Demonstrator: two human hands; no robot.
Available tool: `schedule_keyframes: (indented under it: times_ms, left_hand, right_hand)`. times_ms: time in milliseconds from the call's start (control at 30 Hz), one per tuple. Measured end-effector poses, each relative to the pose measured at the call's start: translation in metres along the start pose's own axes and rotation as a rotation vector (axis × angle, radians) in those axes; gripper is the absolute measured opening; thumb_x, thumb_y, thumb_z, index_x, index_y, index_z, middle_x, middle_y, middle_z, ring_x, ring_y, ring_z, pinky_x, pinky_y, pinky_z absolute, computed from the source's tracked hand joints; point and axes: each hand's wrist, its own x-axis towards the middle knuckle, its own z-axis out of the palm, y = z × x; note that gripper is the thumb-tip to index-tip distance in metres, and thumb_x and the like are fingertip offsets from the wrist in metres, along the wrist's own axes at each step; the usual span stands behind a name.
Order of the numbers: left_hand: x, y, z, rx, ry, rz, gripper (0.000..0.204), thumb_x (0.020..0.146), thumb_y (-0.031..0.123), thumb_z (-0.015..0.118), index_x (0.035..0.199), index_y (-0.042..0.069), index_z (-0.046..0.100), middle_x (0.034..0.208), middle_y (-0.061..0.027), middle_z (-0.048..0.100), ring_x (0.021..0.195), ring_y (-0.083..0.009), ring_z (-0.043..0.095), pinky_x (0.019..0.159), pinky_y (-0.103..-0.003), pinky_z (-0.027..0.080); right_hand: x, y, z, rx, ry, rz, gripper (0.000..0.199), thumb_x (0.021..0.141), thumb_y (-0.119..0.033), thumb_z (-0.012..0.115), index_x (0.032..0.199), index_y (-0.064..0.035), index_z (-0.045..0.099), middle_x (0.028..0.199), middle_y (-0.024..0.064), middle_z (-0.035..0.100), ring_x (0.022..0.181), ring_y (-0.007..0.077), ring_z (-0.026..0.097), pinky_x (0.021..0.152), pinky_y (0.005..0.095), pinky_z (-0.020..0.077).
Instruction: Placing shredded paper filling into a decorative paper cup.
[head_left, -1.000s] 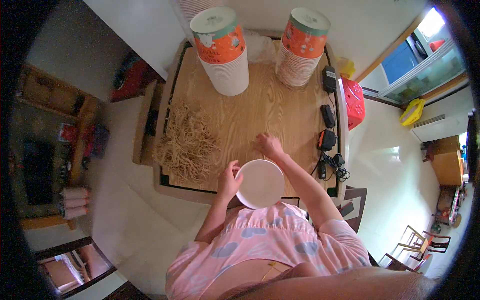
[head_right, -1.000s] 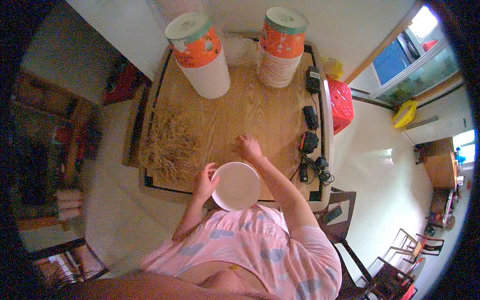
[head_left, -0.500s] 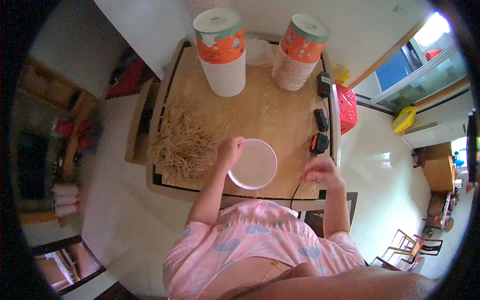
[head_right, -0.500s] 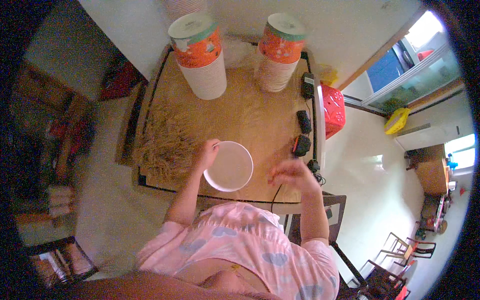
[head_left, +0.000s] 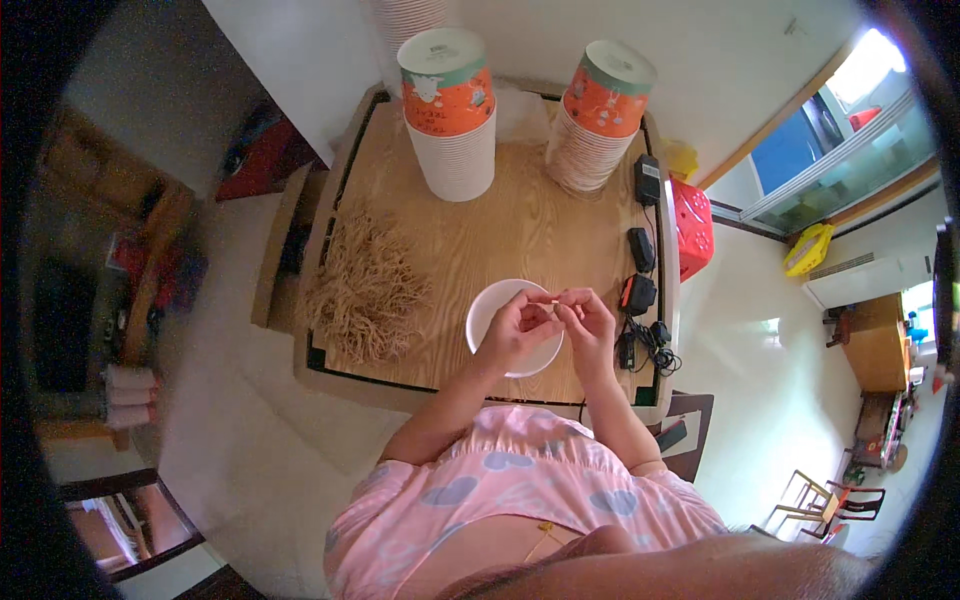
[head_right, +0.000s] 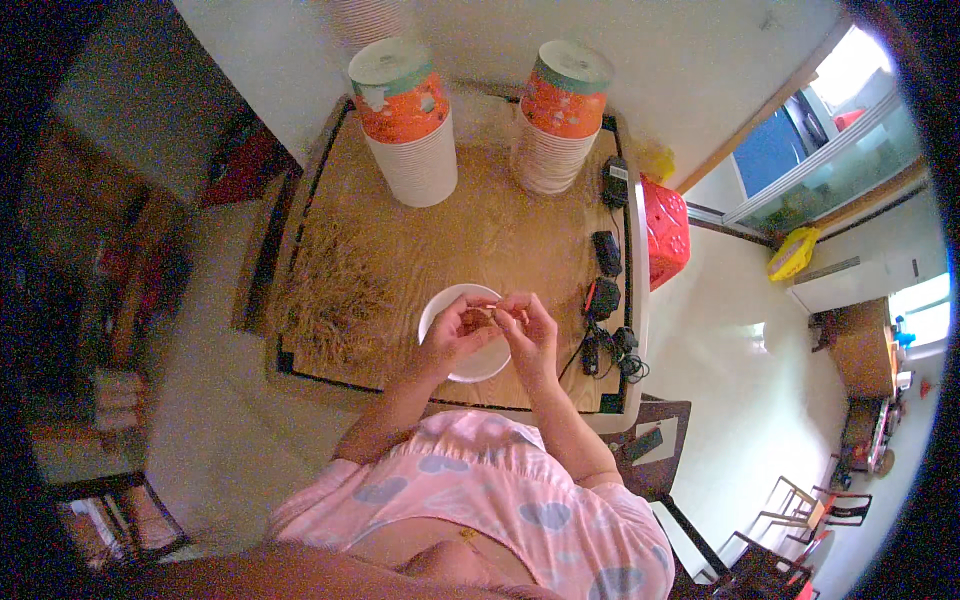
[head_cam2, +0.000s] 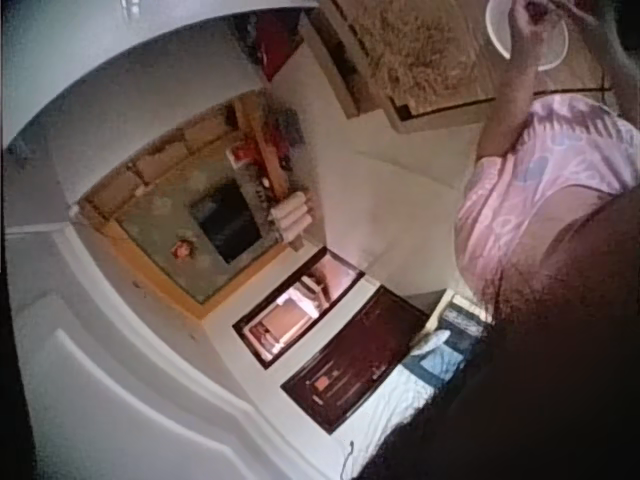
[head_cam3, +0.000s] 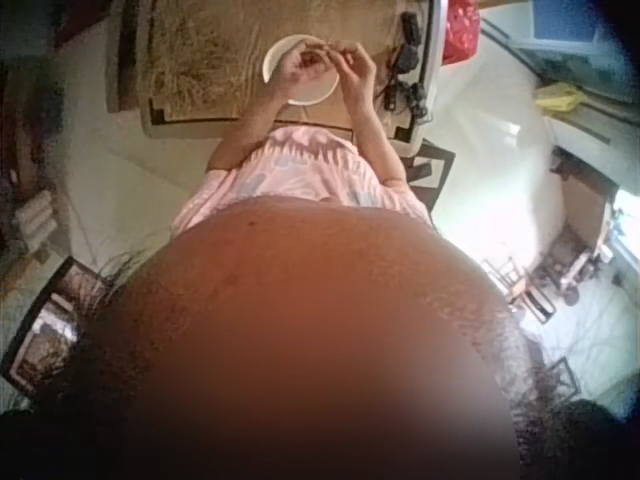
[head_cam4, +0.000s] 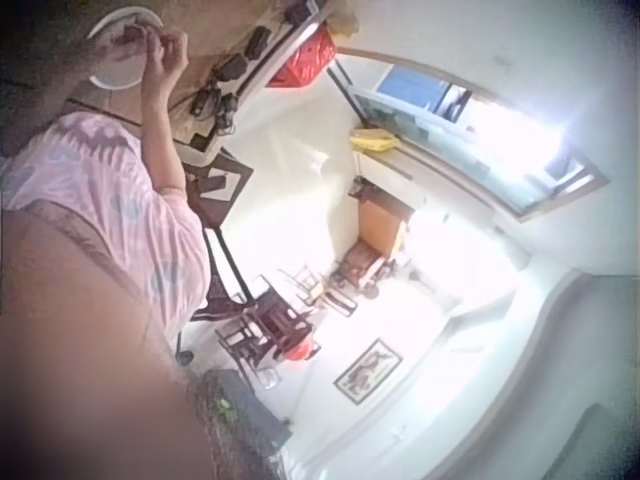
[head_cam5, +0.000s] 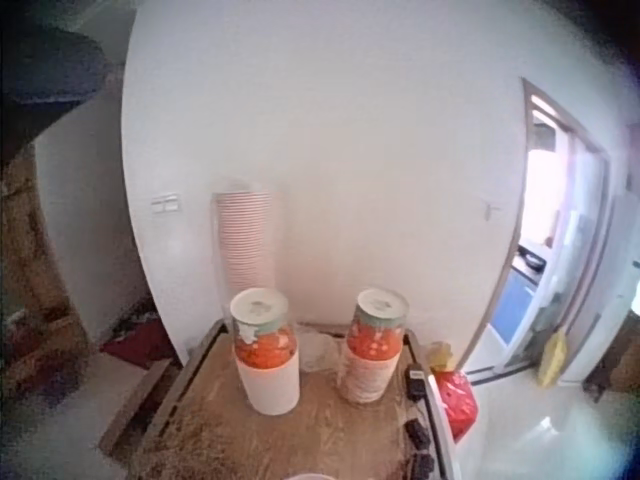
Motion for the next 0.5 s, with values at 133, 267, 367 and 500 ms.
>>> schedule_keyframes:
  times_ms: [133,267,367,500]
  left_hand:
    - [-0.003,-0.004,-0.009,0.076,0.193,-0.101,0.015,0.078,0.011,0.064,0.089,0.003,0.058,0.076,-0.0004,0.06,0.067,-0.0052,0.054,0.062,-0.019,0.044]
    - [-0.002,-0.012,-0.017,0.202,0.241,-0.022,0.01,0.076,0.012,0.065,0.08,0.003,0.062,0.068,0.0022,0.059,0.065,-0.005,0.053,0.06,-0.019,0.042]
    - [-0.001,-0.017,-0.024,0.281,0.242,-0.025,0.012,0.076,0.012,0.065,0.082,0.002,0.064,0.067,0.0017,0.059,0.061,-0.0034,0.052,0.056,-0.018,0.042]
    - [0.001,-0.029,-0.033,0.45,0.231,-0.039,0.013,0.075,0.014,0.067,0.082,0.003,0.065,0.065,0.0014,0.06,0.059,-0.0032,0.052,0.053,-0.019,0.041]
  right_hand:
    - [-0.002,0.02,-0.006,0.097,0.035,0.137,0.009,0.078,0.0,0.059,0.086,-0.0021,0.054,0.089,0.0039,0.055,0.085,0.011,0.051,0.077,0.0242,0.0399]
    - [0.002,0.011,-0.004,0.071,-0.019,0.079,0.02,0.077,0.001,0.059,0.096,-0.0033,0.054,0.094,0.0029,0.057,0.09,0.0125,0.052,0.08,0.0243,0.0395]
    - [0.01,0.0,-0.009,-0.295,-0.198,-0.093,0.032,0.073,0.007,0.06,0.104,-0.0015,0.053,0.096,0.0045,0.058,0.091,0.0133,0.054,0.079,0.0233,0.0416]
    - [0.018,-0.007,-0.02,-0.666,-0.341,-0.121,0.025,0.072,0.003,0.063,0.095,-0.0014,0.056,0.088,0.0076,0.06,0.081,0.016,0.058,0.071,0.026,0.0456]
